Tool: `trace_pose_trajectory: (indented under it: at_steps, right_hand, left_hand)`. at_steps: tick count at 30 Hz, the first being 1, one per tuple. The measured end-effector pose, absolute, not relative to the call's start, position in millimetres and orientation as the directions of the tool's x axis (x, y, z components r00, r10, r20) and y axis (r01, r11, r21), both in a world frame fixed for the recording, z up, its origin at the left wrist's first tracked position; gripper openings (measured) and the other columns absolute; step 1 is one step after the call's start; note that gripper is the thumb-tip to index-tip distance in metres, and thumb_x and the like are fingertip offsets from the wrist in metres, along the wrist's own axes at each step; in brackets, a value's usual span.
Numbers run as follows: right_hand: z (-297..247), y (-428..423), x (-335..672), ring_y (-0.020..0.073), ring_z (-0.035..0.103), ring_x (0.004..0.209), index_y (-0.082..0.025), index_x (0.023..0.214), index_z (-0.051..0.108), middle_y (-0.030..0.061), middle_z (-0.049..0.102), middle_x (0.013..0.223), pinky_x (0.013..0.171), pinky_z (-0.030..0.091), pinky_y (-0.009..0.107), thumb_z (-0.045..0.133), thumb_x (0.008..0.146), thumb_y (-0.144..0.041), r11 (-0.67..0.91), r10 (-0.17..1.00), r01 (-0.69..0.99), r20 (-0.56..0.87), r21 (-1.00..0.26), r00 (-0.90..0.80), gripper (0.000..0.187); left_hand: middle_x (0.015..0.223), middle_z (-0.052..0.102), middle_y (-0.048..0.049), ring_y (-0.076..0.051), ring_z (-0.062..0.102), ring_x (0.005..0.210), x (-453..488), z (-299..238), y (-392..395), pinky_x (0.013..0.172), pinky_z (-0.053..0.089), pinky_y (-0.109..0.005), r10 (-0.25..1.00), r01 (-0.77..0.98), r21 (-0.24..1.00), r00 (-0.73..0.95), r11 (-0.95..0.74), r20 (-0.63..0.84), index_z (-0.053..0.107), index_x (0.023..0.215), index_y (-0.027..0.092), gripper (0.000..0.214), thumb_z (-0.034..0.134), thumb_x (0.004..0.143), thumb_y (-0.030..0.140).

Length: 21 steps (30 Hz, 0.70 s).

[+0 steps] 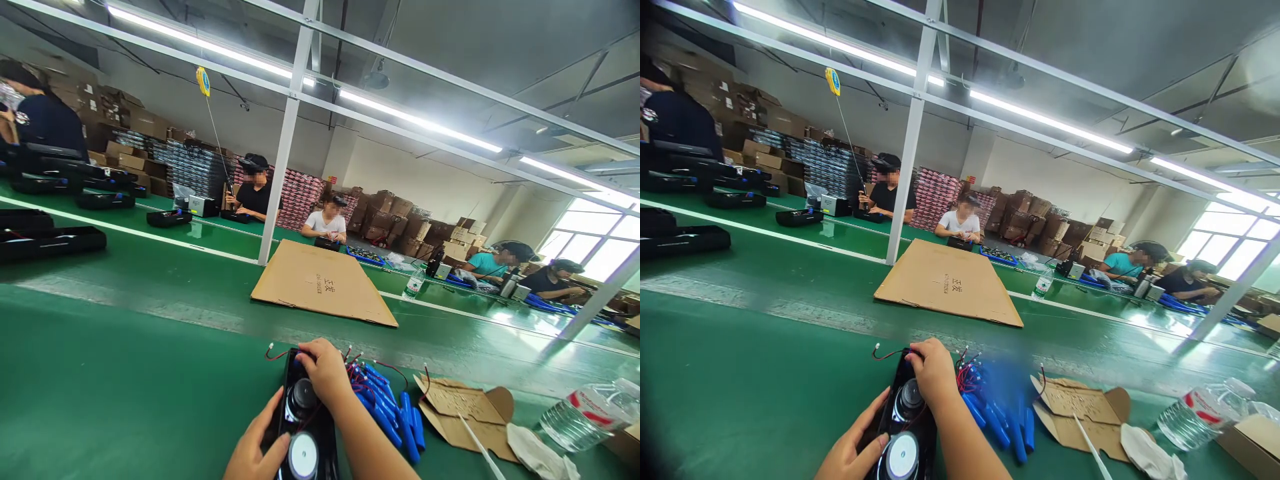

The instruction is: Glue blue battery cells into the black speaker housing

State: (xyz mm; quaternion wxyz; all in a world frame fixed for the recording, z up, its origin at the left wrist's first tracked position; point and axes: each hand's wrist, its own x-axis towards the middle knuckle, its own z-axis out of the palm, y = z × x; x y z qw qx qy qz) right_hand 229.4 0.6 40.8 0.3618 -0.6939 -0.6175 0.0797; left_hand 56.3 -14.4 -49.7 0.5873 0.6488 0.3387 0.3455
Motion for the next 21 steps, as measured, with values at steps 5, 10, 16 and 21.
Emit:
trace_pose_trajectory:
  at_steps: [5, 10, 16, 21]
  right_hand:
    - [38.5, 2.9, 229.8, 0.0146, 0.059, 0.085, -0.023, 0.094, 0.069, 0.0026, 0.063, 0.089, 0.08, 0.044, 0.024, 0.059, 0.079, -0.025, 0.0, 0.917, 0.828, 0.33, -0.561, 0.223, 0.018]
    - [31.4, 6.0, 229.2, 0.0173, 0.059, 0.085, -0.024, 0.092, 0.07, 0.0031, 0.063, 0.087, 0.078, 0.044, 0.026, 0.063, 0.076, -0.027, -0.031, 0.919, 0.851, 0.321, -0.525, 0.231, 0.018]
    - [43.5, -13.5, 237.0, 0.0183, 0.056, 0.093, -0.029, 0.103, 0.066, 0.0022, 0.062, 0.095, 0.087, 0.041, 0.029, 0.059, 0.078, -0.034, -0.027, 0.893, 0.864, 0.376, -0.503, 0.247, 0.026]
    - [28.7, -115.2, 319.1, 0.0245, 0.049, 0.109, -0.013, 0.119, 0.052, 0.0137, 0.056, 0.116, 0.098, 0.036, 0.04, 0.037, 0.083, -0.046, -0.289, 0.629, 0.802, 0.528, -0.522, 0.57, 0.051]
  left_hand:
    - [0.141, 0.043, -0.0043, -0.021, 0.036, 0.132, 56.7, -49.9, -14.4, 0.112, 0.028, -0.035, 0.861, 0.002, 0.999, 0.506, -0.046, 0.038, 0.04, 0.135, 0.017, 0.061, 0.05, 0.077, 0.033]
    - [0.14, 0.044, -0.0046, -0.022, 0.037, 0.132, 55.5, -46.2, -14.1, 0.113, 0.025, -0.037, 0.857, 0.023, 0.998, 0.513, -0.059, 0.039, 0.042, 0.134, 0.016, 0.061, 0.053, 0.077, 0.034]
    - [0.144, 0.039, -0.007, -0.023, 0.035, 0.133, 54.6, -31.8, -18.8, 0.114, 0.024, -0.04, 0.839, 0.057, 0.998, 0.545, -0.04, 0.002, 0.033, 0.138, 0.014, 0.067, 0.05, 0.079, 0.041]
    - [0.143, 0.041, -0.0049, -0.023, 0.037, 0.131, 54.9, -28.4, -21.7, 0.114, 0.024, -0.039, 0.839, 0.093, 0.995, 0.544, -0.026, -0.029, 0.033, 0.138, 0.017, 0.064, 0.047, 0.08, 0.041]
